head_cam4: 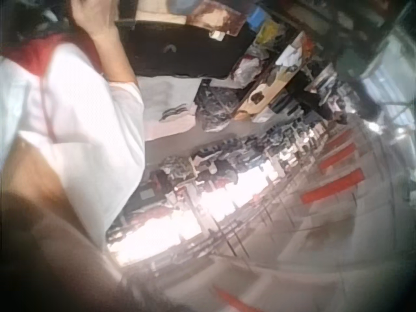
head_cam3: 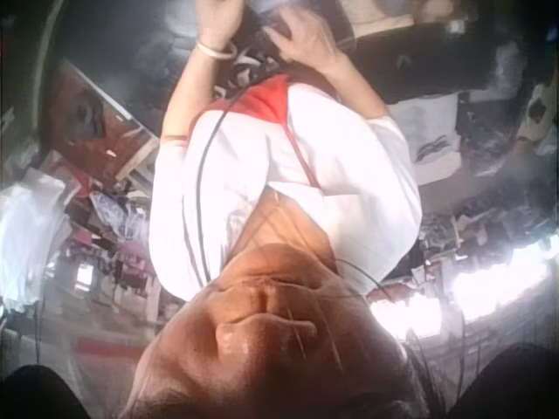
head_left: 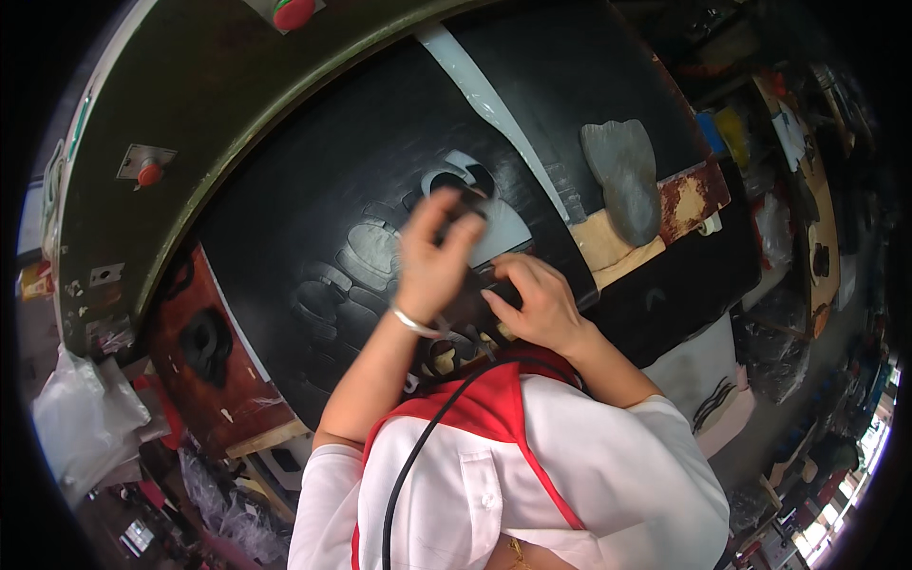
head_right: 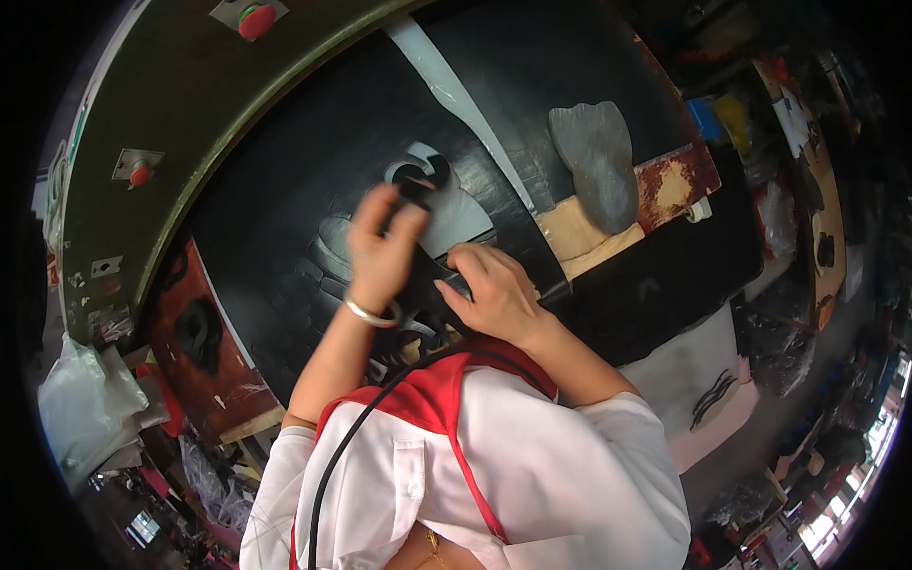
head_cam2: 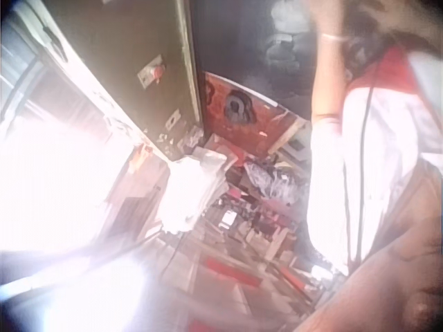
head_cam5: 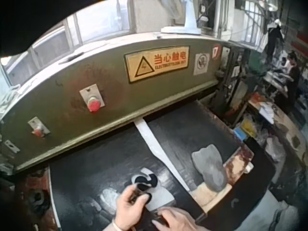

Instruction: The person places black rubber sheets on a cutting machine, presses a button to activate the blade, and cuts out multiple small parts. They remove the cut pieces and place them on a nearby table, repeating the process with new sheets.

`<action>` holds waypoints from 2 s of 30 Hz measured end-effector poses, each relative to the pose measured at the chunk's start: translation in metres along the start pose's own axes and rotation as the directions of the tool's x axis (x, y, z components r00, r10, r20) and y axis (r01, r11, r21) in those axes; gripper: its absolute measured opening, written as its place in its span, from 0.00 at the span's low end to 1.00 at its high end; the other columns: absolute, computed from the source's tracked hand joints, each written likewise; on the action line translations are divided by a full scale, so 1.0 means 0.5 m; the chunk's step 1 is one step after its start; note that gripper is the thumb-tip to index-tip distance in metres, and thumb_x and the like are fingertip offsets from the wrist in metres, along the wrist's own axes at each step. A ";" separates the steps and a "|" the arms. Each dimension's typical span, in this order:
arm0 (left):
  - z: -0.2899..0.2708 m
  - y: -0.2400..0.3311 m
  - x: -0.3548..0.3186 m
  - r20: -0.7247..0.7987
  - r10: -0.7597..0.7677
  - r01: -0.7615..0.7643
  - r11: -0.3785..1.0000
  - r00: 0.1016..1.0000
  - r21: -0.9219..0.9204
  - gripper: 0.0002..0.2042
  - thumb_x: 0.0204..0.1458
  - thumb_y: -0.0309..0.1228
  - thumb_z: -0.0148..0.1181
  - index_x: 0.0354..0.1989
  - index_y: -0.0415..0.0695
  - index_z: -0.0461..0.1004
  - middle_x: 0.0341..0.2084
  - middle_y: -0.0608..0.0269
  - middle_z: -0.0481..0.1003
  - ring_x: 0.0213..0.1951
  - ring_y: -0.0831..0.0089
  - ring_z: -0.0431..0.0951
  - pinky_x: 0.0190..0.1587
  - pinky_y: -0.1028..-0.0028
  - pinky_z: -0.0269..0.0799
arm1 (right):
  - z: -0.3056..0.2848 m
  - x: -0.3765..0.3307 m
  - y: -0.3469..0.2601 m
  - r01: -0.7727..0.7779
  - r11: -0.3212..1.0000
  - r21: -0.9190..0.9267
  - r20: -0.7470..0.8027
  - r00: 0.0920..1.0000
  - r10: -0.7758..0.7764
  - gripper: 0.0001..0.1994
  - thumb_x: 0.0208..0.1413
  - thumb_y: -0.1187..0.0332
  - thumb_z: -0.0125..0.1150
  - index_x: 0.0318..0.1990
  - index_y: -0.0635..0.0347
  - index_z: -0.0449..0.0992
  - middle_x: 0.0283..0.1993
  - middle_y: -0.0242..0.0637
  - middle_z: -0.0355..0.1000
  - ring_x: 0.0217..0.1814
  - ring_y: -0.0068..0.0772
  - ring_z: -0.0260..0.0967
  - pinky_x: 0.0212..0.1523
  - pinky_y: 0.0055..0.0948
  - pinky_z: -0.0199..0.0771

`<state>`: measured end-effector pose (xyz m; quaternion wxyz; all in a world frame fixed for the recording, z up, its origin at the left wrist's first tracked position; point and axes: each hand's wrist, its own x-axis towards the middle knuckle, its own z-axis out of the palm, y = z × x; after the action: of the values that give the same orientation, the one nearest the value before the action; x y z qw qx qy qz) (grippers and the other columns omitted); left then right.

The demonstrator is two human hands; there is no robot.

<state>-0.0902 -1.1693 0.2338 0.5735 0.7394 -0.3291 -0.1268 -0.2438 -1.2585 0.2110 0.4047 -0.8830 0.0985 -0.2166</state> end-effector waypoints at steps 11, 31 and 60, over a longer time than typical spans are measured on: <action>-0.402 0.098 0.101 -0.645 -0.008 -0.287 0.891 0.764 -0.351 0.04 0.60 0.30 0.58 0.37 0.44 0.75 0.24 0.71 0.75 0.24 0.88 0.69 0.27 0.86 0.63 | 0.002 -0.002 0.035 -0.255 0.967 0.029 0.345 0.910 0.229 0.17 0.44 0.62 0.72 0.35 0.60 0.71 0.28 0.38 0.72 0.33 0.37 0.73 0.34 0.34 0.73; -0.110 -0.108 -0.178 -0.130 -0.238 0.252 0.962 0.962 0.105 0.14 0.62 0.33 0.50 0.43 0.31 0.73 0.24 0.57 0.76 0.26 0.68 0.74 0.31 0.70 0.69 | 0.047 0.043 0.003 -0.163 0.986 -0.040 0.328 0.930 0.167 0.08 0.49 0.67 0.62 0.31 0.62 0.75 0.37 0.41 0.74 0.40 0.37 0.71 0.42 0.36 0.71; -0.232 -0.185 -0.283 0.047 0.229 -0.226 0.868 0.972 0.442 0.24 0.50 0.33 0.66 0.54 0.36 0.69 0.32 0.49 0.73 0.35 0.47 0.73 0.42 0.59 0.71 | 0.244 0.100 -0.055 -0.853 -0.019 0.521 0.831 0.503 0.238 0.26 0.60 0.41 0.49 0.33 0.58 0.72 0.29 0.46 0.71 0.21 0.35 0.69 0.17 0.27 0.60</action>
<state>-0.0995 -0.9794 0.1565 0.4017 0.8070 -0.4322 0.0225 -0.1430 -1.1758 0.1763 0.8884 -0.3548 0.2030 0.2091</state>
